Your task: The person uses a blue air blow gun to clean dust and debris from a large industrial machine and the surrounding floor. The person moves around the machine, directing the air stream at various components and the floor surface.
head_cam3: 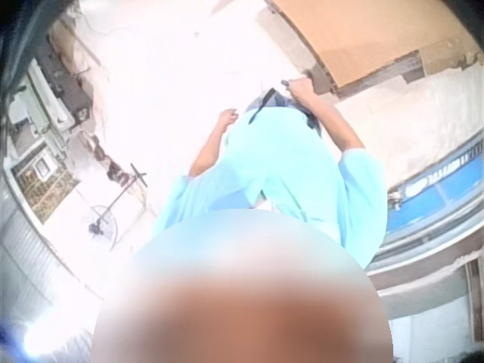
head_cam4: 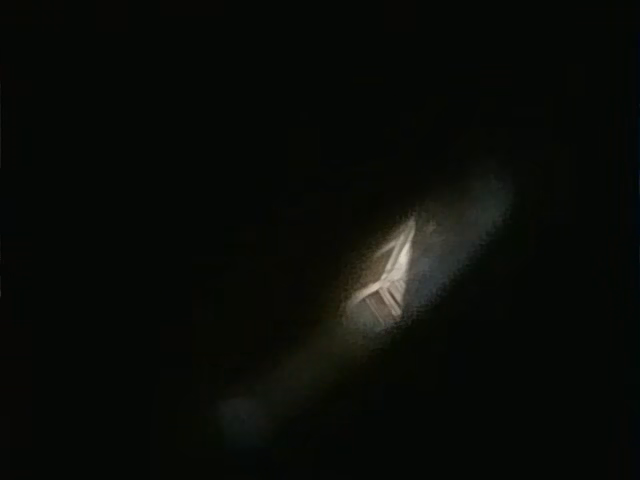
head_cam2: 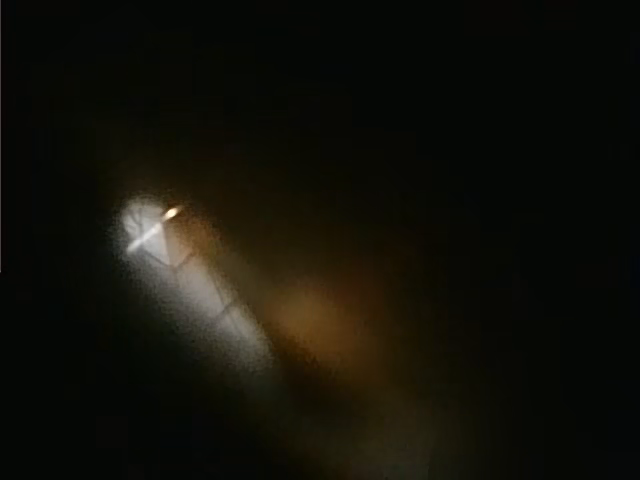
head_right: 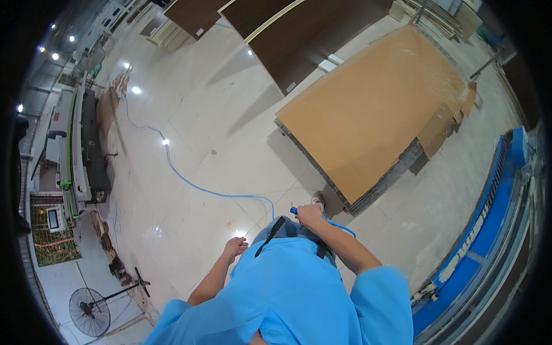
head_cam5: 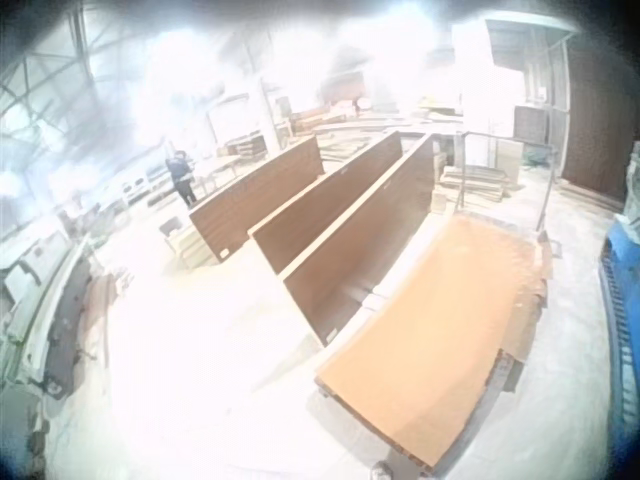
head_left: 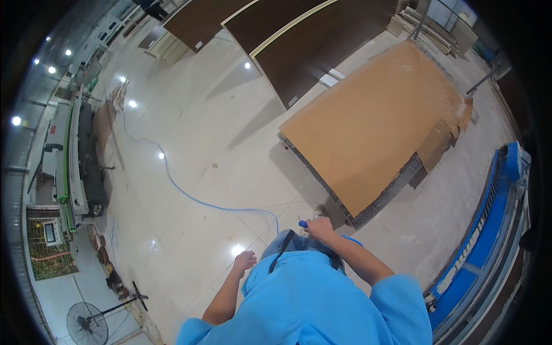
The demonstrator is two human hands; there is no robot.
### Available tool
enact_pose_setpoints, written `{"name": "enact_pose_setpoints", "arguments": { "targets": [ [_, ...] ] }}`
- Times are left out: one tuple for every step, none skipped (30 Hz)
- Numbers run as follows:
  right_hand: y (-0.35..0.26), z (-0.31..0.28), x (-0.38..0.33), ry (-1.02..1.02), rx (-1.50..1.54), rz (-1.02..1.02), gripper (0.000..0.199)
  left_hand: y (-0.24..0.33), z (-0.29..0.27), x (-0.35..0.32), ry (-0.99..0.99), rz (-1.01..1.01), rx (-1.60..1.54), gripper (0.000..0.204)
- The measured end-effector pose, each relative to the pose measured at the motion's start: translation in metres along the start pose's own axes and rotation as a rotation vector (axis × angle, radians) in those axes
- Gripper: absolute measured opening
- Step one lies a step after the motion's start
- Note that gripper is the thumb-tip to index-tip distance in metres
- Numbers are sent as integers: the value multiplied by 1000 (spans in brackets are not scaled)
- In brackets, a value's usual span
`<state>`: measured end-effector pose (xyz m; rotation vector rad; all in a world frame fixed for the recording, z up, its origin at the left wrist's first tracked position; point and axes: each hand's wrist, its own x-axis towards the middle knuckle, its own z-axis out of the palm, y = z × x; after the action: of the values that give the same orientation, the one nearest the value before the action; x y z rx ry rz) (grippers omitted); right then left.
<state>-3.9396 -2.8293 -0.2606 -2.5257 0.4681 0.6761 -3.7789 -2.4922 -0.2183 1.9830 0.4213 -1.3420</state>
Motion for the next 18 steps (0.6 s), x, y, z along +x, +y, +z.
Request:
{"name": "enact_pose_setpoints", "arguments": {
  "targets": [
    [-5,5,13,-63,-79,-11,38,1,-3,-4,14,15,-70,33],
    [-6,7,27,-19,-97,17,36,3,-4,-6,32,19,-135,35],
    [-5,4,43,-7,-139,55,34,4,-5,-7,29,32,-169,36],
    [-6,-1,57,-33,-193,109,33,4,-8,-7,32,33,-199,37],
    [-9,-8,70,-1,-242,128,34,5,-11,-4,46,39,-232,39],
    [-12,-16,84,36,-247,85,35,3,-14,-1,48,26,-270,39],
    [-17,-25,97,36,-252,62,37,1,-19,2,58,16,-304,39],
    [-24,-36,113,36,-260,45,38,-2,-25,7,67,5,-328,39],
    [-36,-46,132,53,-244,-14,39,-4,-33,13,69,3,-376,39],
    [-51,-55,152,69,-232,-68,40,-6,-42,20,72,0,-416,38],
    [-69,-62,172,64,-225,-108,42,-7,-55,29,85,-39,-461,38],
    [-88,-65,190,88,-225,-137,42,-10,-69,35,109,-22,-532,38],
    [-109,-68,210,93,-232,-151,43,-11,-84,40,143,-40,-609,38],
    [-125,-79,239,103,-255,-159,43,-3,-100,53,187,-78,-682,38],
    [-140,-91,270,175,-282,-165,43,7,-119,68,174,-31,-705,37],
    [-156,-97,293,222,-305,-163,43,10,-139,73,178,-35,-711,35],
    [-170,-100,309,235,-328,-135,43,10,-159,72,191,-59,-696,34],
    [-182,-110,332,237,-298,-89,43,16,-179,75,195,-54,-688,33]
  ]
}}
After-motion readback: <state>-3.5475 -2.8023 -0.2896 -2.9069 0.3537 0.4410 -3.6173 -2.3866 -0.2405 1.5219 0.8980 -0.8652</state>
